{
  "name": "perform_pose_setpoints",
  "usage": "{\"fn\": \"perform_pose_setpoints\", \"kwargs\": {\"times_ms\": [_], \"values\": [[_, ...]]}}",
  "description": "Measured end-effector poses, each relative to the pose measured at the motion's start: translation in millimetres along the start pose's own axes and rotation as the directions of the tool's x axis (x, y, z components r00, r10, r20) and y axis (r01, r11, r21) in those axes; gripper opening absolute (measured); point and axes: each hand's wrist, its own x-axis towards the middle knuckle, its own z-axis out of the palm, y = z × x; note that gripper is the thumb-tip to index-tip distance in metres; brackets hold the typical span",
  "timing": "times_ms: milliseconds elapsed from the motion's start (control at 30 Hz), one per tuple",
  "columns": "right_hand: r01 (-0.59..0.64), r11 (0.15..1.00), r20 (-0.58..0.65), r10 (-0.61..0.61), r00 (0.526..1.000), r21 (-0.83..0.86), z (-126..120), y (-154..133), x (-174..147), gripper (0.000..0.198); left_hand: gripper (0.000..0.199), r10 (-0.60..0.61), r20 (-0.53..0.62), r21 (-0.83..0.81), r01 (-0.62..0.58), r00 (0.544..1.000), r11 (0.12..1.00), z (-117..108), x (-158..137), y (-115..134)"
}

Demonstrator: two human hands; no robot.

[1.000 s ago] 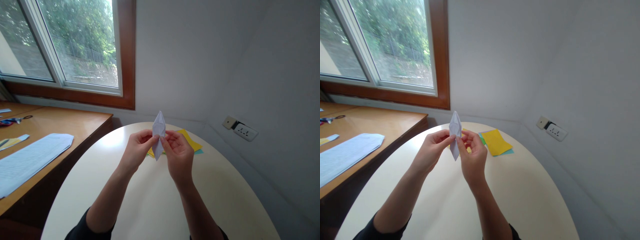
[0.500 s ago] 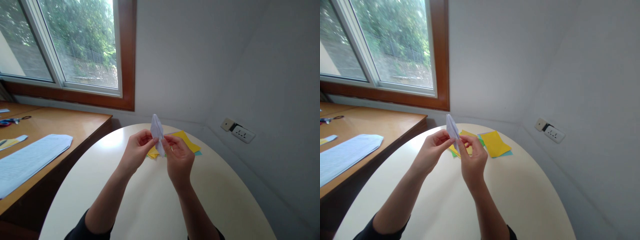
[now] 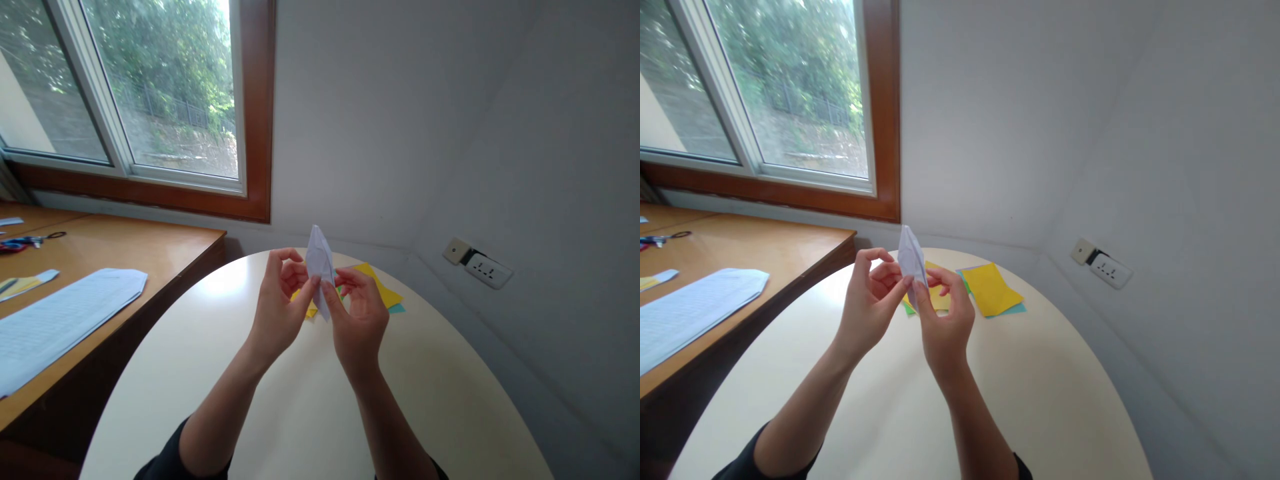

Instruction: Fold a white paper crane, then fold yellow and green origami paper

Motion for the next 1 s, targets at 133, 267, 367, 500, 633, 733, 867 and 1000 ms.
{"fn": "perform_pose_setpoints", "kwargs": {"times_ms": [133,267,367,500,633,733,867,1000], "values": [[0.067,0.997,0.016,-0.066,0.998,-0.032,-1.3,1.0,1.2,0.005,0.005,0.125,0.033,0.247,-0.129,0.992,0.960,-1.0,-2.1,-3.4],[0.138,0.987,0.058,-0.133,0.989,-0.078,-2.7,-1.8,2.3,0.007,0.012,0.147,0.045,0.296,-0.154,0.988,0.943,-2.6,-2.5,-3.3],[0.184,0.979,0.076,-0.178,0.981,-0.087,-2.0,-3.5,1.7,0.011,0.010,0.131,0.034,0.267,-0.136,0.991,0.954,-1.3,-2.5,-0.3],[0.204,0.976,0.075,-0.198,0.977,-0.079,-0.6,-4.6,0.4,0.014,0.007,0.088,-0.010,0.217,-0.084,0.996,0.973,0.1,-1.1,1.5],[0.219,0.975,0.096,-0.215,0.972,-0.040,-2.0,-6.3,0.7,0.020,0.008,0.008,-0.016,0.105,-0.006,1.000,0.994,-2.9,1.4,-1.0],[0.226,0.974,0.122,-0.223,0.967,-0.012,-3.4,-7.6,1.0,0.025,0.013,-0.009,0.005,0.042,0.009,1.000,0.999,-5.7,2.4,-2.4],[0.267,0.961,0.122,-0.258,0.958,-0.067,-2.8,-8.5,0.2,0.021,0.010,0.015,0.018,0.006,-0.015,1.000,1.000,-6.4,3.1,-1.5],[0.288,0.947,0.082,-0.279,0.957,-0.140,-1.6,-8.4,0.0,0.015,0.008,0.016,0.020,0.003,-0.016,1.000,1.000,-5.8,3.7,0.5]]}}
